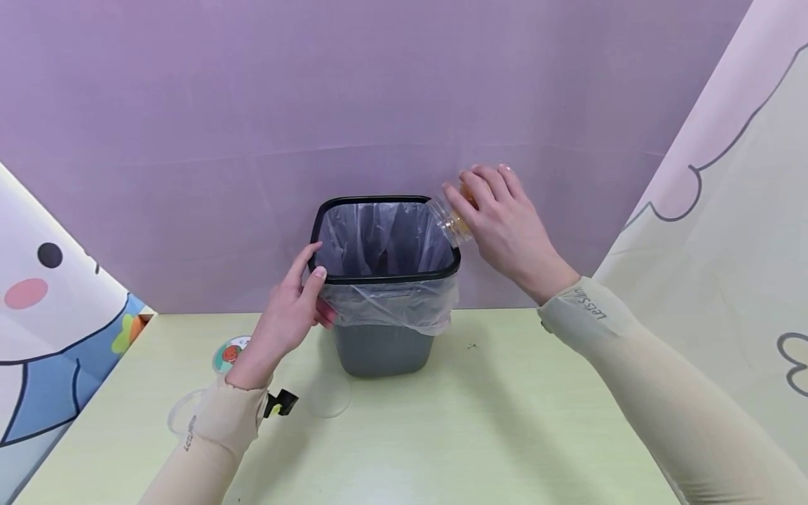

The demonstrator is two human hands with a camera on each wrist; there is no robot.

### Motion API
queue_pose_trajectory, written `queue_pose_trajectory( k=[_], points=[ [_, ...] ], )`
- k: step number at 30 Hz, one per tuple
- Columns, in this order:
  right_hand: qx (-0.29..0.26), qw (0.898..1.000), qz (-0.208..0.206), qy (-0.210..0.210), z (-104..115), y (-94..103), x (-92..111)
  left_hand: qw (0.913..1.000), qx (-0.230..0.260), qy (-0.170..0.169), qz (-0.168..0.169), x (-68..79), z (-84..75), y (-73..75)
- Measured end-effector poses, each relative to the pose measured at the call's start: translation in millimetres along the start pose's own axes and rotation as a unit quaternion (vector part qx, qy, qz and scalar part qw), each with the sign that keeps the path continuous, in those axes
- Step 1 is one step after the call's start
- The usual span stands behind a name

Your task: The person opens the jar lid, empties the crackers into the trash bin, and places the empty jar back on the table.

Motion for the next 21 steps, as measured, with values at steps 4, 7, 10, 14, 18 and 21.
queue_pose_trajectory(
  k=[4, 7, 10, 14, 18, 21],
  points=[
    [0.003, 1.000, -0.006, 0.005, 1.4, 1.5, 0.0, 1.0000, -0.003, -0.003, 0.000, -0.2, -0.4, -0.7],
    [0.004, 1.000, -0.013, 0.011, 3.0, 3.0, -0.1, 1.0000, -0.006, -0.005, 0.000, 0.0, -0.7, -1.3],
    [0.005, 1.000, -0.018, 0.016, 4.6, 3.8, 0.0, 1.0000, -0.007, -0.004, -0.001, 0.1, -0.7, -1.3],
    [0.008, 1.000, -0.020, 0.018, 5.6, 4.3, 0.1, 1.0000, -0.005, -0.004, -0.002, 0.0, -1.9, -1.1],
    [0.012, 1.000, -0.013, 0.020, 6.6, 3.8, -0.5, 1.0000, -0.006, -0.008, 0.000, -0.6, -3.4, -1.5],
    [0.011, 1.000, -0.002, 0.022, 8.1, 2.7, -0.8, 1.0000, -0.006, -0.007, 0.000, -0.9, -3.0, -2.1]
  ],
)
Point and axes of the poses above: each hand's wrist, its own x-axis away from the middle knuckle, its own y-axis out of the back of the hand, z = x × y, the point moved 10 cm from there along -x, towards the middle knuckle, and after that the axes turned 5 degrees about z, right-handed, at the moved point
